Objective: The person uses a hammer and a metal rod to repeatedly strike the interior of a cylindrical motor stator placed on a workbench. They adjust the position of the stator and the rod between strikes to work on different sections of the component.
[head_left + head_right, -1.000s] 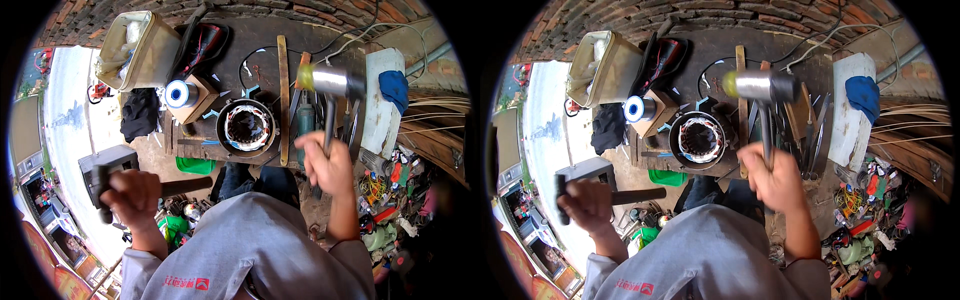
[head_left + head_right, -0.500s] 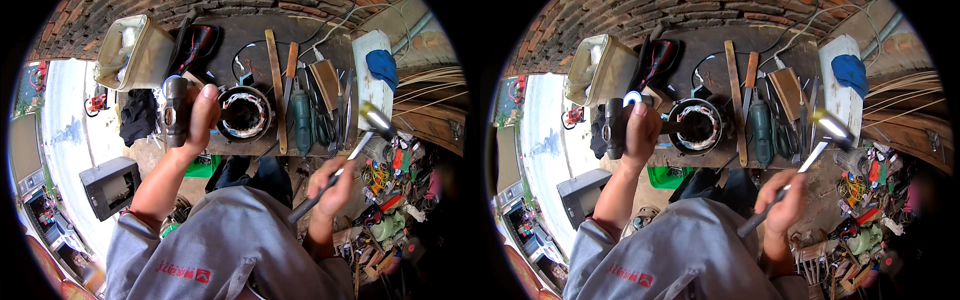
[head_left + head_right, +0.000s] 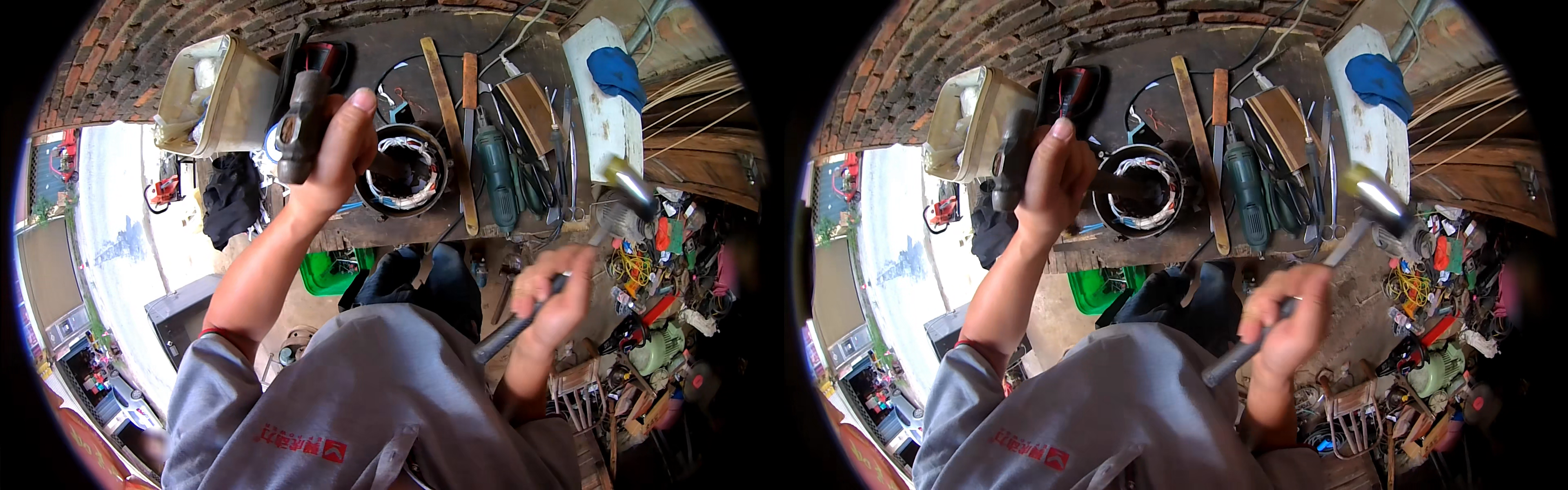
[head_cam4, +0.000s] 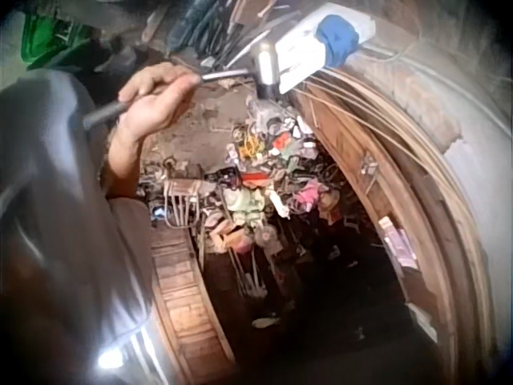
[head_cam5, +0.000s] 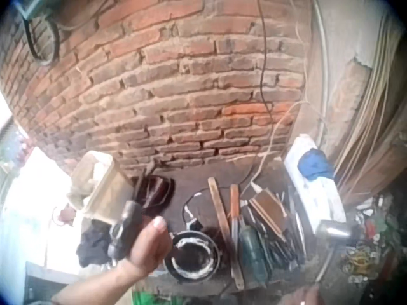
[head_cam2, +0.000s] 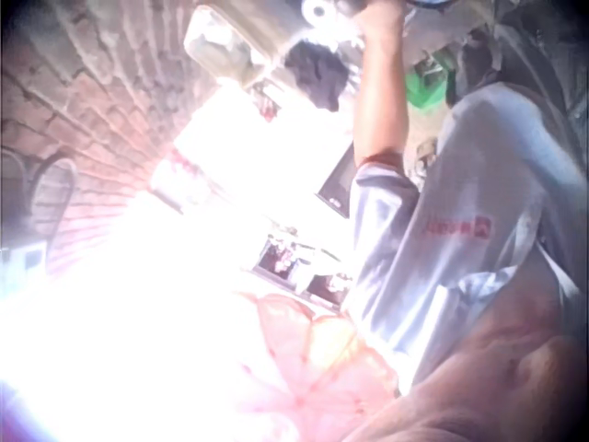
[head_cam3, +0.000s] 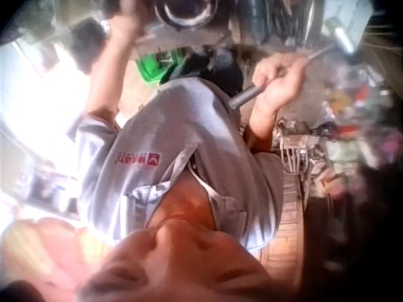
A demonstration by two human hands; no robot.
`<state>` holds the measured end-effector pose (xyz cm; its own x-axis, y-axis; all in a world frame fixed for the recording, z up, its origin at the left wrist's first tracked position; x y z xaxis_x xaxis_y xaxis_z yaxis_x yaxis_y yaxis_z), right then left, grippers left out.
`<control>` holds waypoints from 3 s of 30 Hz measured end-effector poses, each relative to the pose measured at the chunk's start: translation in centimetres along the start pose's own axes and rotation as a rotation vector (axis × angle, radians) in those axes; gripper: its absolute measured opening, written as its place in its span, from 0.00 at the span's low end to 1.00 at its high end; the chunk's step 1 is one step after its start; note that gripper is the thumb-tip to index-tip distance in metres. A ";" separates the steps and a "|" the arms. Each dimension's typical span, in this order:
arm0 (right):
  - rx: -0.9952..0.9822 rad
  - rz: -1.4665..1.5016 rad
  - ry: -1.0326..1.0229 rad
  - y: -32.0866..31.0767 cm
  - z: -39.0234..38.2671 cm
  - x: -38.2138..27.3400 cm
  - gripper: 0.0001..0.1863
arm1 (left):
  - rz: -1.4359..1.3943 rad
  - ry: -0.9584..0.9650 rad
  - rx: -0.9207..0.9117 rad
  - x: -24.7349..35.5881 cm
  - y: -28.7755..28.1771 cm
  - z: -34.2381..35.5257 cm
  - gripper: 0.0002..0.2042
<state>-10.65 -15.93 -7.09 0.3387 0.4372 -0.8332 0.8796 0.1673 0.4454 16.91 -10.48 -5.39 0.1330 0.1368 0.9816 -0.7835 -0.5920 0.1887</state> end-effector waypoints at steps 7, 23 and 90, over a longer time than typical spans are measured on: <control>-0.140 0.126 0.211 7.1 -3.6 8.4 0.25 | 0.212 -0.005 -0.047 0.5 0.2 0.1 0.17; -0.047 0.222 0.214 9.8 -5.1 10.5 0.21 | 0.232 0.035 -0.233 1.2 1.6 2.3 0.17; 0.125 0.146 -0.199 1.8 -0.3 -1.6 0.22 | 0.022 -0.095 -0.038 0.7 -0.8 1.8 0.20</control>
<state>-9.70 -16.01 -4.87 0.5130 0.2642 -0.8167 0.8468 -0.0002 0.5319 18.72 -11.36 -4.80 0.1705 0.0472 0.9842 -0.8091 -0.5634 0.1672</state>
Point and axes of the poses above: each hand's wrist, its own z-axis towards the middle knuckle, its own y-axis out of the palm, x = y × z, the point moved 4 cm from there along z, towards the middle knuckle, and after that the axes turned 4 degrees about -z, right-handed, at the moved point
